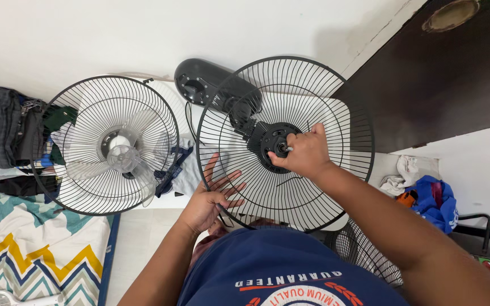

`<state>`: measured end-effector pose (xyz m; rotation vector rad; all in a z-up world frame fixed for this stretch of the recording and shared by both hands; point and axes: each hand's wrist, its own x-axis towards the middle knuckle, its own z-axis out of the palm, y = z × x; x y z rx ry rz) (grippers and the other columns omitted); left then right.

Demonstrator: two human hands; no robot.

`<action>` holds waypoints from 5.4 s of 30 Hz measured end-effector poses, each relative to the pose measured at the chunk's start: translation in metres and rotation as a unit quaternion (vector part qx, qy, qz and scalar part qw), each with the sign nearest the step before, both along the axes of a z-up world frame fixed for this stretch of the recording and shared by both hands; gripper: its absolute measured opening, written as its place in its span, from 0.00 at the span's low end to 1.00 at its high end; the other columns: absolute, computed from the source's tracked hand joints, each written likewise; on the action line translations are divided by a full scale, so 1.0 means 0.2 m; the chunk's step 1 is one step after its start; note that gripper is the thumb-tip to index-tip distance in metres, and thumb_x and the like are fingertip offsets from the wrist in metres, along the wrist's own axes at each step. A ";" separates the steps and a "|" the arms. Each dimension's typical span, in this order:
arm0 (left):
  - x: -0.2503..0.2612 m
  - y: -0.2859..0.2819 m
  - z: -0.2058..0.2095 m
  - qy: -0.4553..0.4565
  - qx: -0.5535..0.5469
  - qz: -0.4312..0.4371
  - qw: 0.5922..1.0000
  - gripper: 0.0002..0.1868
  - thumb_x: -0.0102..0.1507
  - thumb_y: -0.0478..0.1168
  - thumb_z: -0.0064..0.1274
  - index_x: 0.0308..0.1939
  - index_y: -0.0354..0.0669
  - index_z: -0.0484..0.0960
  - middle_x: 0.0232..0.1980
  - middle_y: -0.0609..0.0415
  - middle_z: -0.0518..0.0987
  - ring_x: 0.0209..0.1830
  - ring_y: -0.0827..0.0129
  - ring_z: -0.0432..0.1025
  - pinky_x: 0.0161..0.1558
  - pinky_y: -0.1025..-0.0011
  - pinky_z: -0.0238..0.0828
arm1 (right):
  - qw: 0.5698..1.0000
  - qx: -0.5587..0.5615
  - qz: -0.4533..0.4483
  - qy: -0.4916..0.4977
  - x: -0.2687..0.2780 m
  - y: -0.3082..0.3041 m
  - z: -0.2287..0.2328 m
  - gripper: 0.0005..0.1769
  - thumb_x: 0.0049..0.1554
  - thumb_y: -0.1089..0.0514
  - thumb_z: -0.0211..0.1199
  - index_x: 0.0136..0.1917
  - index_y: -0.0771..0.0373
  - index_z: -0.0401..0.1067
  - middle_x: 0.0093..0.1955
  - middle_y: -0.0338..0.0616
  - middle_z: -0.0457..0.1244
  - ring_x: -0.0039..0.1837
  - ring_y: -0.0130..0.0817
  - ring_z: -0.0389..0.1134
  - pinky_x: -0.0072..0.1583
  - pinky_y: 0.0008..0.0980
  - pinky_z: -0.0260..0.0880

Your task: The person removes the front grille of a black electric fan, then detaches the fan blades from the motor hub. They continue to unscrew and remove the central hub cap and internal components from the fan assembly.

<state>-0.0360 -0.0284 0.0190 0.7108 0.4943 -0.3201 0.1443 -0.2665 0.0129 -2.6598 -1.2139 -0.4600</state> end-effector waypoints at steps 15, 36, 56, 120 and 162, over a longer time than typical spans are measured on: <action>-0.01 0.01 0.03 -0.011 0.008 -0.015 1.000 0.63 0.46 0.15 0.37 0.79 0.74 0.43 0.76 0.38 0.62 0.71 0.45 0.66 0.55 0.55 0.77 | 0.993 -0.017 0.116 -0.025 0.10 -0.03 0.04 0.38 0.43 0.26 0.70 0.20 0.60 0.65 0.17 0.39 0.55 0.23 0.38 0.46 0.54 0.44 0.53; 0.06 0.00 0.15 -0.001 0.046 0.001 0.999 0.60 0.48 0.17 0.38 0.80 0.71 0.45 0.72 0.40 0.68 0.66 0.49 0.71 0.49 0.62 0.79 | 0.993 0.010 -0.066 0.094 -0.02 0.05 0.06 0.29 0.49 0.33 0.69 0.42 0.58 0.65 0.23 0.38 0.64 0.25 0.37 0.58 0.51 0.39 0.53; 0.04 0.02 0.04 -0.017 0.023 -0.021 0.999 0.63 0.46 0.16 0.38 0.80 0.70 0.43 0.75 0.39 0.65 0.70 0.45 0.67 0.52 0.56 0.78 | 0.967 0.107 0.231 0.017 0.20 0.00 -0.03 0.26 0.44 0.43 0.76 0.40 0.61 0.66 0.21 0.35 0.54 0.26 0.36 0.53 0.56 0.41 0.58; 1.01 -0.21 0.02 -0.596 0.738 -0.285 0.138 0.36 0.56 0.73 0.52 0.32 0.41 0.86 0.28 0.56 0.78 0.27 0.66 0.71 0.46 0.69 0.64 | 0.848 0.223 -0.316 0.362 0.29 -0.38 0.34 0.27 0.71 0.46 0.45 0.40 0.69 0.65 0.29 0.50 0.63 0.30 0.33 0.68 0.33 0.35 0.70; 1.00 -0.21 -0.04 -0.547 0.750 -0.330 0.169 0.34 0.56 0.73 0.52 0.29 0.43 0.78 0.26 0.55 0.77 0.23 0.62 0.72 0.34 0.66 0.68 | 0.839 0.239 -0.323 0.367 0.33 -0.38 0.30 0.26 0.70 0.45 0.50 0.42 0.70 0.69 0.36 0.50 0.66 0.32 0.32 0.70 0.35 0.31 0.73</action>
